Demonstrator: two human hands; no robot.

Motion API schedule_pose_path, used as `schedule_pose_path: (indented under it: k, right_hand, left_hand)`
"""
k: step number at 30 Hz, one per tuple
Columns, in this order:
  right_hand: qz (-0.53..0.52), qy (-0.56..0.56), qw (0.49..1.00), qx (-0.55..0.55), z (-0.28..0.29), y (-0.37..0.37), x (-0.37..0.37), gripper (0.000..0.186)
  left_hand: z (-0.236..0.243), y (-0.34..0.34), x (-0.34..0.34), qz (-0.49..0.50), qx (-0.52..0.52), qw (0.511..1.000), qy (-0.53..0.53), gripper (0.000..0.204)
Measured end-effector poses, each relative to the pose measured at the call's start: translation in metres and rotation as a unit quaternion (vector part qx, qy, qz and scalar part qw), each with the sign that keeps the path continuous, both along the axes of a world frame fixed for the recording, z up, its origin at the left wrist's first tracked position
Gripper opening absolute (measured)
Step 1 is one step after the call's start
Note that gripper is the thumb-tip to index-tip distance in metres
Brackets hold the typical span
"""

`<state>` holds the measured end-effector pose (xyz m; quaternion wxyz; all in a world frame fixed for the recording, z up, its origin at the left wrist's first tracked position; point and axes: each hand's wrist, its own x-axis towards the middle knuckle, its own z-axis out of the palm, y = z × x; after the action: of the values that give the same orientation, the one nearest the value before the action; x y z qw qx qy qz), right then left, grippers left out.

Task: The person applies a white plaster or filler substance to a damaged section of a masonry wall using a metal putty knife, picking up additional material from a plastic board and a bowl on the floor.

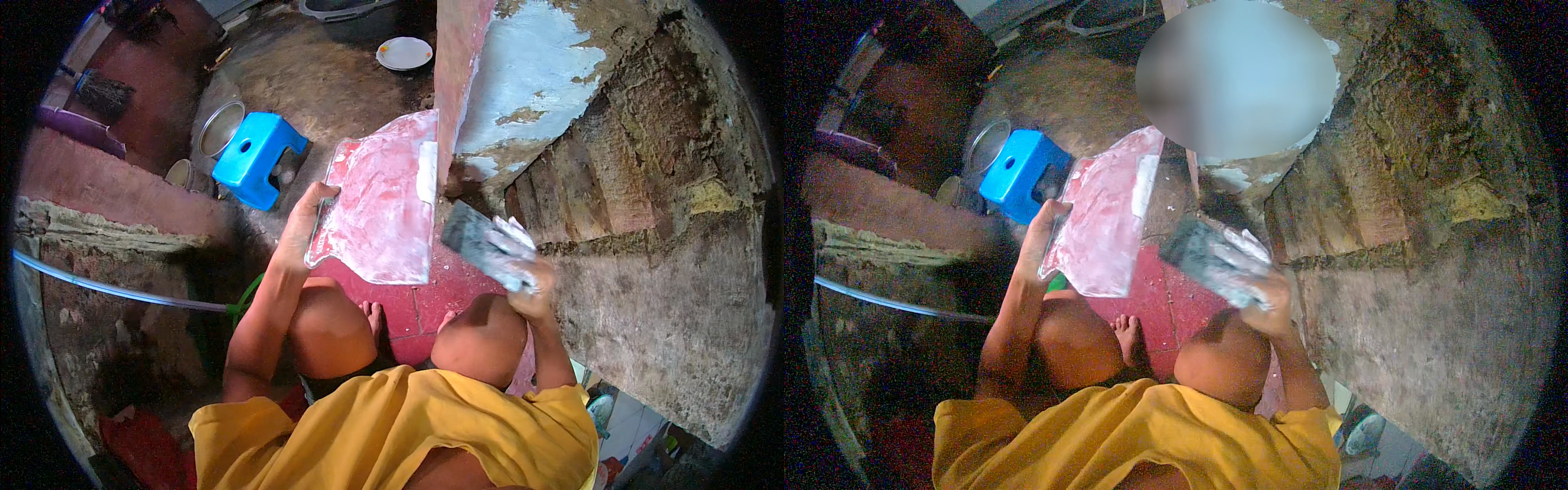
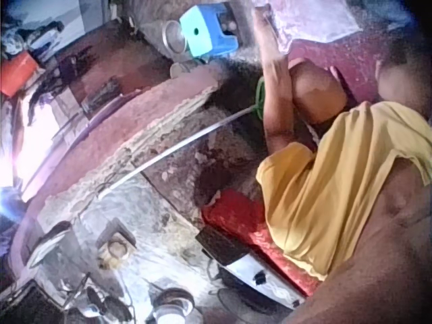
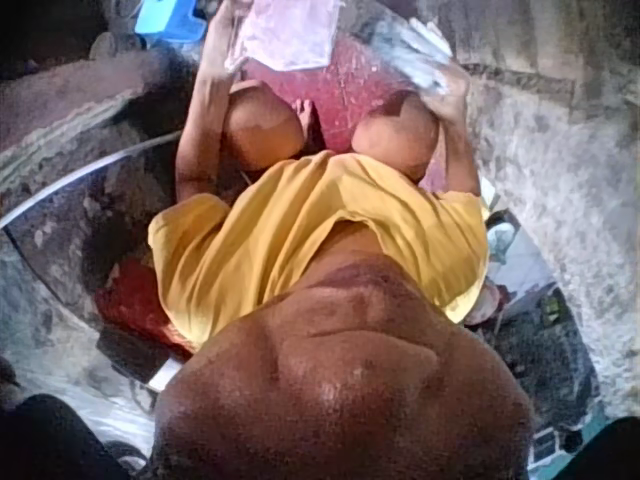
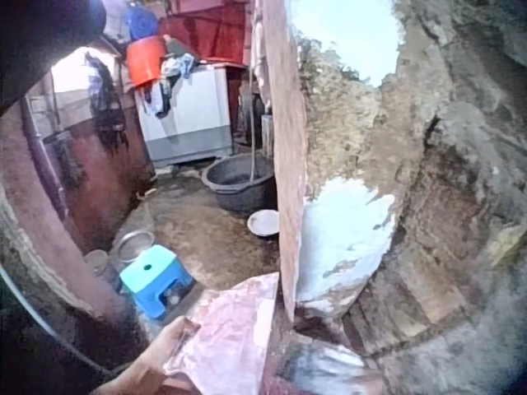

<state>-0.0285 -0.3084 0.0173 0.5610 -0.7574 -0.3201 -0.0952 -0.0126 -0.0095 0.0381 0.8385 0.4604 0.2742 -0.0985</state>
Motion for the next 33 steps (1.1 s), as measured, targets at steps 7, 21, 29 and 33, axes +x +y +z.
schedule_pose_path:
  k: [7,21,29,33]
  right_hand:
    - [-0.048,0.334,0.839,0.427,-0.019,-0.002,0.004,0.035]
    - [0.021,0.254,0.967,0.003,0.002,-0.033,0.072,0.04]
    - [0.066,0.275,0.958,0.047,-0.016,-0.023,0.073,0.033]
    - [0.109,0.296,0.948,0.046,-0.022,-0.008,0.067,0.038]
  left_hand:
    - [0.032,-0.027,-0.017,-0.08,0.13,0.988,0.01,0.034]
    - [0.005,-0.004,-0.015,-0.326,0.232,0.915,-0.042,0.033]
    - [0.013,-0.012,0.0,-0.272,0.201,0.937,0.083,0.026]
    - [0.005,-0.014,0.001,-0.314,0.198,0.928,0.007,0.022]
